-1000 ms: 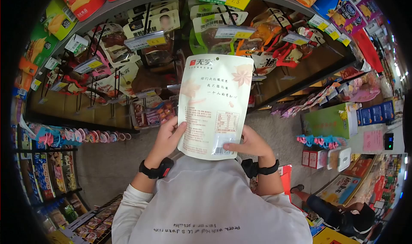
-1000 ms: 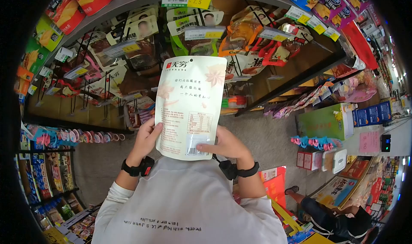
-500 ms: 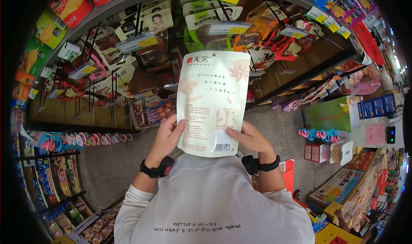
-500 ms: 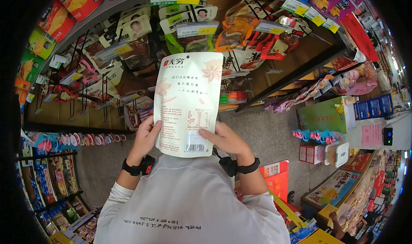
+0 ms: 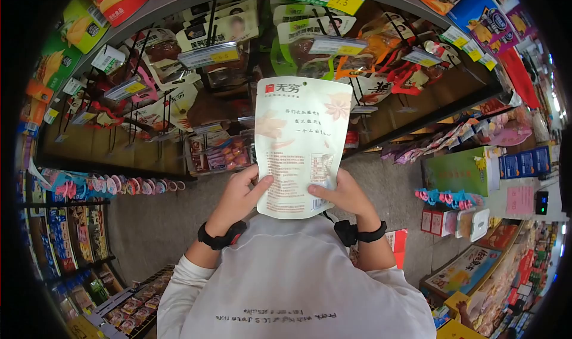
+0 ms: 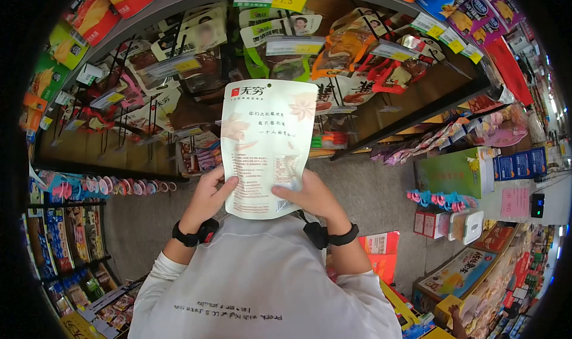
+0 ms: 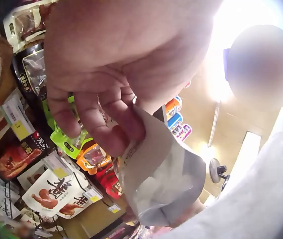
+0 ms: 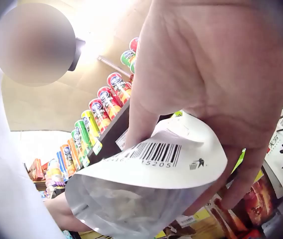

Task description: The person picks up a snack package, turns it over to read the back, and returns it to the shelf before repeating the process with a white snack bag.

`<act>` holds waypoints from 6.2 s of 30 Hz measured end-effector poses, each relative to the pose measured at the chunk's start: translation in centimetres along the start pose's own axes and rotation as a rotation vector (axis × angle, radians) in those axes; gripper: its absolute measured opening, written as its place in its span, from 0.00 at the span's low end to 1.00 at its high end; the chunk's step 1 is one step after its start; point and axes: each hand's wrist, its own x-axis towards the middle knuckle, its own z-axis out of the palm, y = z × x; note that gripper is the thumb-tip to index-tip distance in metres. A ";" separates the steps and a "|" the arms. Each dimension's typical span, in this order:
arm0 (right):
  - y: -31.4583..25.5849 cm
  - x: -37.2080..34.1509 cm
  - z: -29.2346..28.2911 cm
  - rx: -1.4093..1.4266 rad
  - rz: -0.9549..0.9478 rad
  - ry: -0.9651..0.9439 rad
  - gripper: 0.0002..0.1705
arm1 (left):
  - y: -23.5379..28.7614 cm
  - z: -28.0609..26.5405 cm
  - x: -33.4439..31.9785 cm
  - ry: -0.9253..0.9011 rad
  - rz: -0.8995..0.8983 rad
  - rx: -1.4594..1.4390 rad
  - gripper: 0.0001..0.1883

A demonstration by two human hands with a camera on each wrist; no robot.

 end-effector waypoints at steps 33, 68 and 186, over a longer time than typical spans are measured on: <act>0.1 -2.3 0.8 -0.017 -0.021 -0.007 0.22 | -0.6 -1.7 -1.0 0.011 0.053 -0.142 0.16; 1.1 -2.0 1.4 -0.490 -0.165 0.096 0.15 | 0.3 -1.4 0.0 0.356 0.089 -0.563 0.21; 1.8 0.0 1.5 0.065 0.023 -0.155 0.25 | -1.2 -1.8 -1.8 0.052 0.056 -0.082 0.23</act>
